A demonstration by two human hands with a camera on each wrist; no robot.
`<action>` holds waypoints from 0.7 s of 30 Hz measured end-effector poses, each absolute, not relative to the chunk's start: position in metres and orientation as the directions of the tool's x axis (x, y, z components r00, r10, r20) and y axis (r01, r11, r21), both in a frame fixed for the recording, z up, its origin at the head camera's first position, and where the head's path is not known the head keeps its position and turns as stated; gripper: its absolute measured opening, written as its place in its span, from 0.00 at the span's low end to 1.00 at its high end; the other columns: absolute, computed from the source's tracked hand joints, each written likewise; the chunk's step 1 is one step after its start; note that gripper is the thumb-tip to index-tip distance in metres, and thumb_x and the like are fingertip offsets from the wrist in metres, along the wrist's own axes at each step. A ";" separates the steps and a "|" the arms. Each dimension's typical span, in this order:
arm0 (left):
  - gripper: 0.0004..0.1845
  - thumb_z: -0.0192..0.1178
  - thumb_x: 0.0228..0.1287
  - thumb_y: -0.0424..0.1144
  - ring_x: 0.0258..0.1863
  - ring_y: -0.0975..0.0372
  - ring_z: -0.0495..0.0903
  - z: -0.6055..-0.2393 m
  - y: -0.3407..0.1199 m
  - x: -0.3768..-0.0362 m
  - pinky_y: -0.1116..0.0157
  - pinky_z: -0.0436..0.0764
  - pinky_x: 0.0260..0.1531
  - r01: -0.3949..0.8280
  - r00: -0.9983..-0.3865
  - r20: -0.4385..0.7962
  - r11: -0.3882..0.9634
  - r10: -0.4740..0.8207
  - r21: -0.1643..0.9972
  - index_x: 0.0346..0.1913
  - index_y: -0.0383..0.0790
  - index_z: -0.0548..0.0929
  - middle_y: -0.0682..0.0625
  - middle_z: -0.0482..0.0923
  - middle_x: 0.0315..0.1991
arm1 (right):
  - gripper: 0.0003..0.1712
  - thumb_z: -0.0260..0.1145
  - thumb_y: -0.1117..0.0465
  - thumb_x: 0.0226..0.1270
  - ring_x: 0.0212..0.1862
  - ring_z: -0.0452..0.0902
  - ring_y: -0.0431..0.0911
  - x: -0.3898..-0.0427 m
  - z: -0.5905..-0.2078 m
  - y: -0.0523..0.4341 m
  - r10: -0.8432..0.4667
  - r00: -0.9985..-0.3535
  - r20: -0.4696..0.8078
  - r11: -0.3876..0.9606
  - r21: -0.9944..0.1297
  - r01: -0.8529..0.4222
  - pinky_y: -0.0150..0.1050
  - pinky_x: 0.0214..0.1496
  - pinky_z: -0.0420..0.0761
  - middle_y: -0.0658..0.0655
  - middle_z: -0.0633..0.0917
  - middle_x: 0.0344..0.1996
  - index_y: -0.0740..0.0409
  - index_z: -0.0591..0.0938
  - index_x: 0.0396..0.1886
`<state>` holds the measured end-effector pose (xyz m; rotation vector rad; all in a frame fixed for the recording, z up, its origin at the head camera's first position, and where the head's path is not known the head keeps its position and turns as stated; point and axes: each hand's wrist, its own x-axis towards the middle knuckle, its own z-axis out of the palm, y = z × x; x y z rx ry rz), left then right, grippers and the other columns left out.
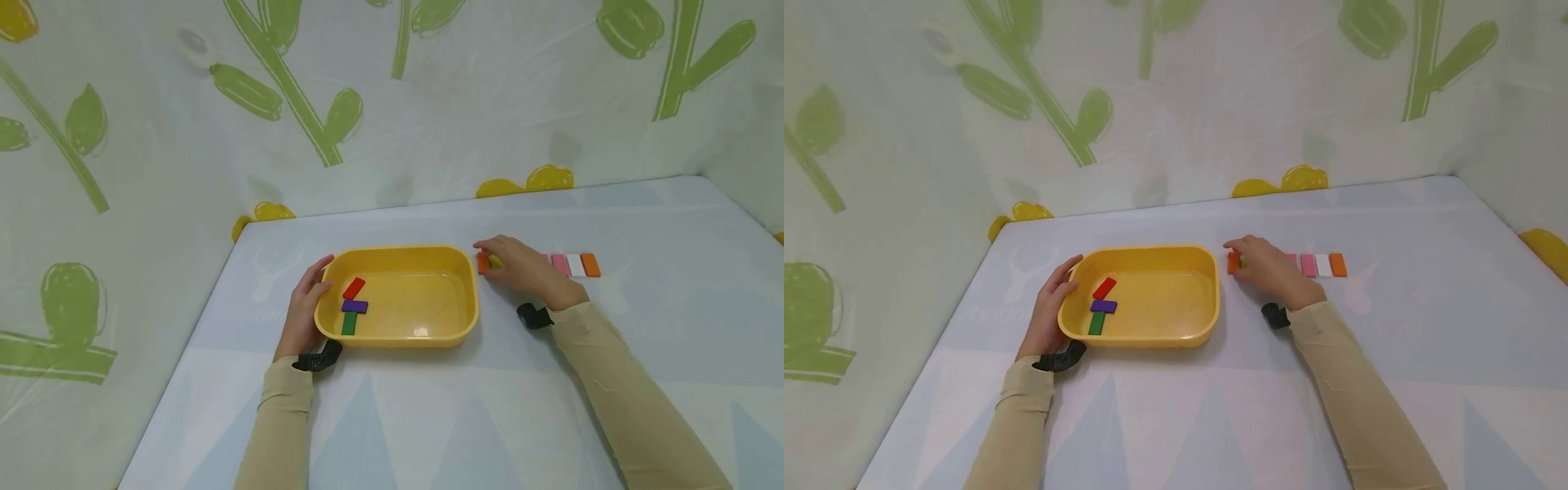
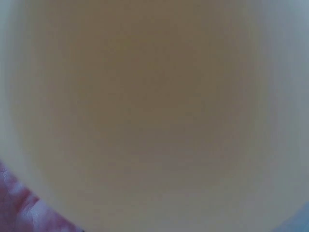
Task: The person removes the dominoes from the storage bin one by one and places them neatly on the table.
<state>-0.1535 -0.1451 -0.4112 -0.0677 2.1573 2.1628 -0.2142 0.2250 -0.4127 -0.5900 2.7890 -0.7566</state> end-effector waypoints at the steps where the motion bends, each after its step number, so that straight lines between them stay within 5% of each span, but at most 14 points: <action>1: 0.22 0.47 0.65 0.39 0.59 0.60 0.64 -0.411 -0.145 -0.153 0.69 0.71 0.50 -0.090 -0.996 -0.089 -0.004 0.030 0.996 0.62 0.55 0.65 0.55 0.61 0.62 | 0.30 0.64 0.58 0.57 0.53 0.65 0.53 -0.214 -0.412 0.225 -0.417 -0.905 -0.083 0.789 -0.528 -0.315 0.52 0.57 0.66 0.59 0.72 0.53 0.56 0.68 0.60; 12: 0.22 0.46 0.65 0.38 0.59 0.60 0.64 -0.411 -0.145 -0.155 0.69 0.71 0.50 -0.090 -0.995 -0.089 -0.024 0.036 0.996 0.63 0.53 0.64 0.55 0.61 0.62 | 0.26 0.60 0.57 0.61 0.60 0.58 0.55 -0.211 -0.398 0.228 -0.360 -0.931 0.063 0.752 -0.571 -0.329 0.55 0.60 0.60 0.61 0.66 0.59 0.57 0.69 0.59; 21: 0.22 0.45 0.66 0.38 0.60 0.60 0.63 -0.402 -0.141 -0.148 0.69 0.69 0.52 -0.102 -0.994 -0.102 0.007 0.027 0.995 0.63 0.53 0.64 0.55 0.60 0.63 | 0.24 0.61 0.57 0.60 0.60 0.60 0.51 -0.199 -0.379 0.210 -0.411 -0.885 0.219 0.658 -0.600 -0.454 0.51 0.60 0.63 0.56 0.68 0.58 0.55 0.72 0.57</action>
